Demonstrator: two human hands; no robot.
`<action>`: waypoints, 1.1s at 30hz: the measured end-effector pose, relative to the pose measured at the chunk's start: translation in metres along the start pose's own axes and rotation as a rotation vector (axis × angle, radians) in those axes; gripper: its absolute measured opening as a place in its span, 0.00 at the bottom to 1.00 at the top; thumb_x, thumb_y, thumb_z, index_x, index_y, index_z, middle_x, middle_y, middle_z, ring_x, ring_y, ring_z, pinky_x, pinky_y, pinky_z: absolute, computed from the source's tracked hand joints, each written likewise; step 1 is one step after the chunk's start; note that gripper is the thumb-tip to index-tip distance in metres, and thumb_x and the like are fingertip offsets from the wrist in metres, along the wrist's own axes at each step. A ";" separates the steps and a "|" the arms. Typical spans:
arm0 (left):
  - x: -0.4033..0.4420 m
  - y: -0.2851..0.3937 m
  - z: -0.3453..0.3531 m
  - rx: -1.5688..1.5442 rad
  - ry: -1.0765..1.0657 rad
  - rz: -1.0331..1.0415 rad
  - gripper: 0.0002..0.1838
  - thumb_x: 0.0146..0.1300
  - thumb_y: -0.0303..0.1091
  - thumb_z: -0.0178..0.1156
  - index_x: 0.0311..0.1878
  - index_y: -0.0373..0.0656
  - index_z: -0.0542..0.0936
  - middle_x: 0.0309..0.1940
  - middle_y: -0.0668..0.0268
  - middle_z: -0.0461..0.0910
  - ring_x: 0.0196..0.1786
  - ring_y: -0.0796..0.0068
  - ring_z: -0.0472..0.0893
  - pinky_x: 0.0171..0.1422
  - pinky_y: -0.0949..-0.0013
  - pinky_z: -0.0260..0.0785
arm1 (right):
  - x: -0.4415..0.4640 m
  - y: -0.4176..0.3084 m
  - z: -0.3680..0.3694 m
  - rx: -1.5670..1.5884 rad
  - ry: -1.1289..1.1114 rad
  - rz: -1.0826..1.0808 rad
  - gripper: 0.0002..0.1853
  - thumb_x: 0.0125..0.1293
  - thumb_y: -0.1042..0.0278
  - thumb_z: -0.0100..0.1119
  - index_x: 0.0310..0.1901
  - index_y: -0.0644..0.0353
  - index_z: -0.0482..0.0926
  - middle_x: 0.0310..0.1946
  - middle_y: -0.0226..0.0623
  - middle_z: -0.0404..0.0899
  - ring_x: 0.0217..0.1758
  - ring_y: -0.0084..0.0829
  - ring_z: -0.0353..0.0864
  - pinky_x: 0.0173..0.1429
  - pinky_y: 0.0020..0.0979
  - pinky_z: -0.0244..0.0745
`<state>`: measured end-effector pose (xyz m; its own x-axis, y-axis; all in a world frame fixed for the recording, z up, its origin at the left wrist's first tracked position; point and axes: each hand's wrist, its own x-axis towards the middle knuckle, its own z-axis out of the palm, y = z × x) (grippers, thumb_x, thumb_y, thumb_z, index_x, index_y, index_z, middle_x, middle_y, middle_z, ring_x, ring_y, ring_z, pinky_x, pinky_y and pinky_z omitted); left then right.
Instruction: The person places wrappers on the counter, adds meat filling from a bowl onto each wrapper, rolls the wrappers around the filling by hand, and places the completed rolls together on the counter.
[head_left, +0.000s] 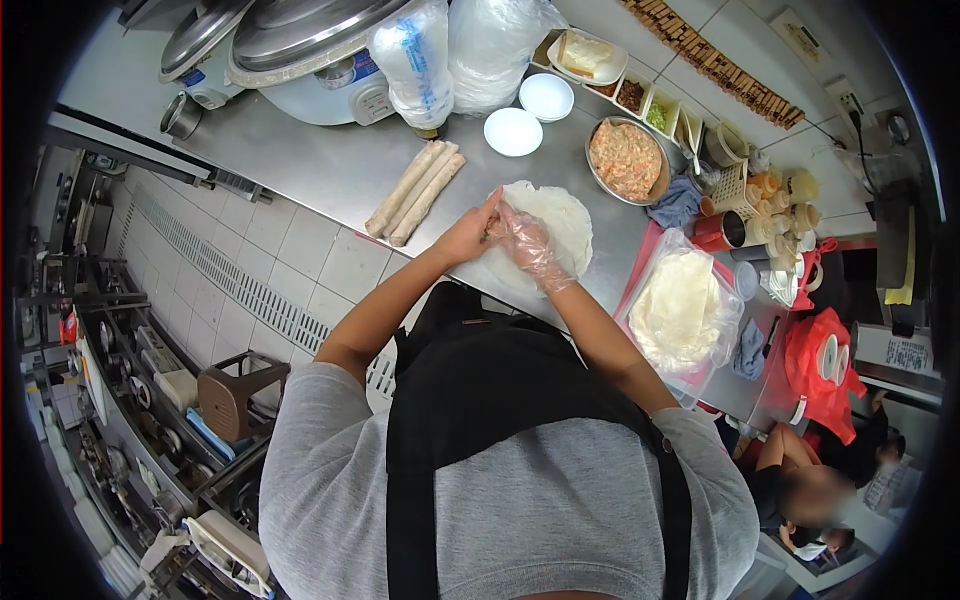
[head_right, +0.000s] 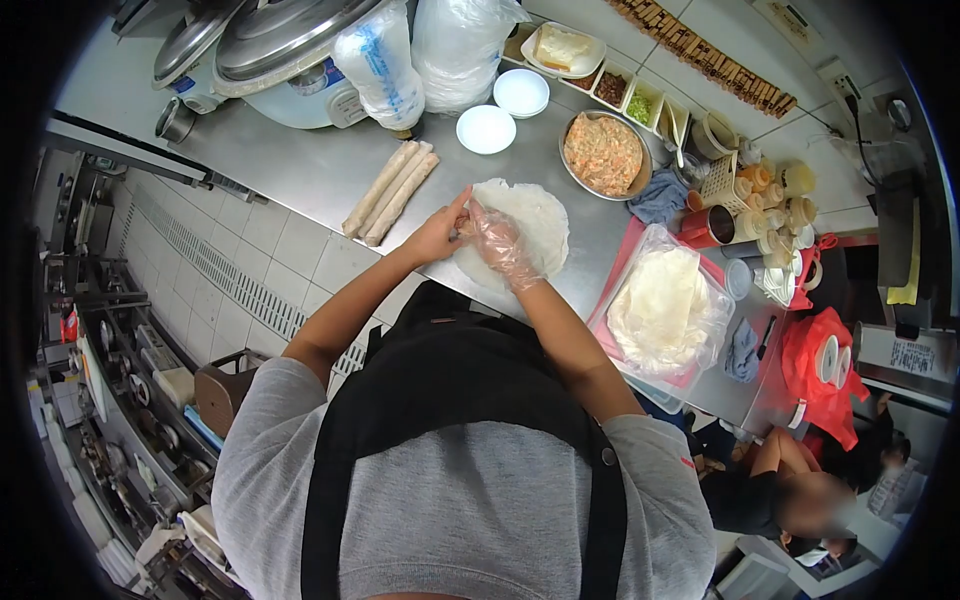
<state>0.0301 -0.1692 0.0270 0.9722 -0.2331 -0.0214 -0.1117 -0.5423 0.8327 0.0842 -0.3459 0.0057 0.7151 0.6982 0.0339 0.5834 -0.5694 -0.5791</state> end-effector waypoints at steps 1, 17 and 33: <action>0.001 0.005 0.000 0.000 -0.002 0.003 0.61 0.48 0.19 0.68 0.80 0.48 0.40 0.56 0.49 0.79 0.56 0.49 0.78 0.66 0.58 0.69 | -0.004 -0.002 -0.006 -0.001 0.003 0.002 0.43 0.57 0.64 0.66 0.73 0.59 0.59 0.46 0.54 0.82 0.50 0.56 0.79 0.59 0.52 0.71; 0.006 0.011 0.004 0.327 0.023 0.045 0.49 0.53 0.23 0.67 0.78 0.51 0.55 0.46 0.55 0.82 0.52 0.52 0.79 0.55 0.59 0.76 | -0.070 0.060 -0.033 0.033 0.090 -0.109 0.45 0.59 0.64 0.66 0.75 0.64 0.54 0.57 0.49 0.79 0.59 0.51 0.77 0.67 0.48 0.68; -0.006 -0.018 -0.012 0.116 0.128 0.192 0.12 0.54 0.23 0.68 0.43 0.39 0.83 0.43 0.58 0.83 0.48 0.60 0.81 0.55 0.64 0.75 | -0.008 0.000 -0.017 0.215 0.155 -0.060 0.44 0.56 0.69 0.69 0.74 0.61 0.59 0.37 0.45 0.83 0.42 0.45 0.83 0.49 0.43 0.76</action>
<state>0.0291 -0.1485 0.0184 0.9480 -0.2410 0.2077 -0.3129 -0.5884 0.7455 0.0854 -0.3587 0.0191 0.7416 0.6439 0.1883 0.5433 -0.4119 -0.7316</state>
